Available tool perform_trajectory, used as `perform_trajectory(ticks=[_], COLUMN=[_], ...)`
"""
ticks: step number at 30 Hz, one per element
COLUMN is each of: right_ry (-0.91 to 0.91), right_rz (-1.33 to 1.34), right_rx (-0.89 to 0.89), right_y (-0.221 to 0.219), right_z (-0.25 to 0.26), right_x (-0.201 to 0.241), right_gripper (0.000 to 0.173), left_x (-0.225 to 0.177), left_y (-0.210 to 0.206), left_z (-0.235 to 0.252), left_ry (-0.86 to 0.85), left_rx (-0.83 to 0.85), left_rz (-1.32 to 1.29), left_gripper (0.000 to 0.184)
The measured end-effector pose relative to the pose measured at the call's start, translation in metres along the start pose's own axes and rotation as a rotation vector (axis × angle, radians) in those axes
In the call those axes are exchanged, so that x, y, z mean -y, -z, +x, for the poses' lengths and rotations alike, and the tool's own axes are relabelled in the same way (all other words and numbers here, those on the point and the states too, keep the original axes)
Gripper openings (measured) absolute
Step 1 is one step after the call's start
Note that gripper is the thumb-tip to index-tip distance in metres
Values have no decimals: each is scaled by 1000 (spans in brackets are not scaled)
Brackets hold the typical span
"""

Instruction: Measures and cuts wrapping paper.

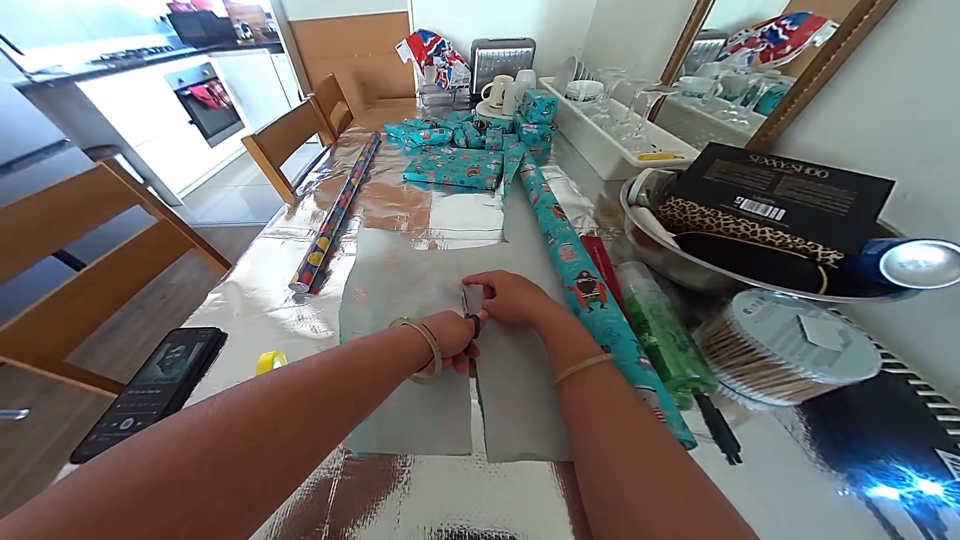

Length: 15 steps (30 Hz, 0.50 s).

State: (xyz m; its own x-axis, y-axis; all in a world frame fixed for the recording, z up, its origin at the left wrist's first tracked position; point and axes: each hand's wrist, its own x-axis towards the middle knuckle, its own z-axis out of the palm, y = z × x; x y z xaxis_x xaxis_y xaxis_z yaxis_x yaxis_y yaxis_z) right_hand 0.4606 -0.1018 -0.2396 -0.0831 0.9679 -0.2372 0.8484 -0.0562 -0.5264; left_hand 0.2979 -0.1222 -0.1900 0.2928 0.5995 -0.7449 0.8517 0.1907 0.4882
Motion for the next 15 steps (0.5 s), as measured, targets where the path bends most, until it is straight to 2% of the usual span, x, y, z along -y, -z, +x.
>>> perform_trajectory(ticks=[3, 7, 9, 11, 12, 13, 15], right_ry=[-25, -71, -89, -117, -141, -172, -275], right_rz=[31, 141, 150, 111, 84, 51, -2], right_rx=[-34, -212, -271, -339, -389, -431, -409], right_y=[-1, -6, -6, -7, -7, -8, -12], right_z=[-1, -1, -3, -8, -12, -16, -20], right_x=[0, -1, 2, 13, 21, 30, 48], right_gripper=[50, 40, 36, 32, 37, 50, 92], left_x=[8, 28, 42, 59, 67, 77, 102], left_y=[5, 14, 23, 37, 45, 52, 62], left_z=[-2, -31, -48, -66, -74, -82, -95], left_ry=[-20, -54, -102, -165, -218, -288, -441], left_rx=[43, 276, 381, 395, 374, 347, 286], left_rz=[27, 68, 9, -76, -101, -116, -167], left_gripper=[69, 81, 81, 77, 75, 73, 74])
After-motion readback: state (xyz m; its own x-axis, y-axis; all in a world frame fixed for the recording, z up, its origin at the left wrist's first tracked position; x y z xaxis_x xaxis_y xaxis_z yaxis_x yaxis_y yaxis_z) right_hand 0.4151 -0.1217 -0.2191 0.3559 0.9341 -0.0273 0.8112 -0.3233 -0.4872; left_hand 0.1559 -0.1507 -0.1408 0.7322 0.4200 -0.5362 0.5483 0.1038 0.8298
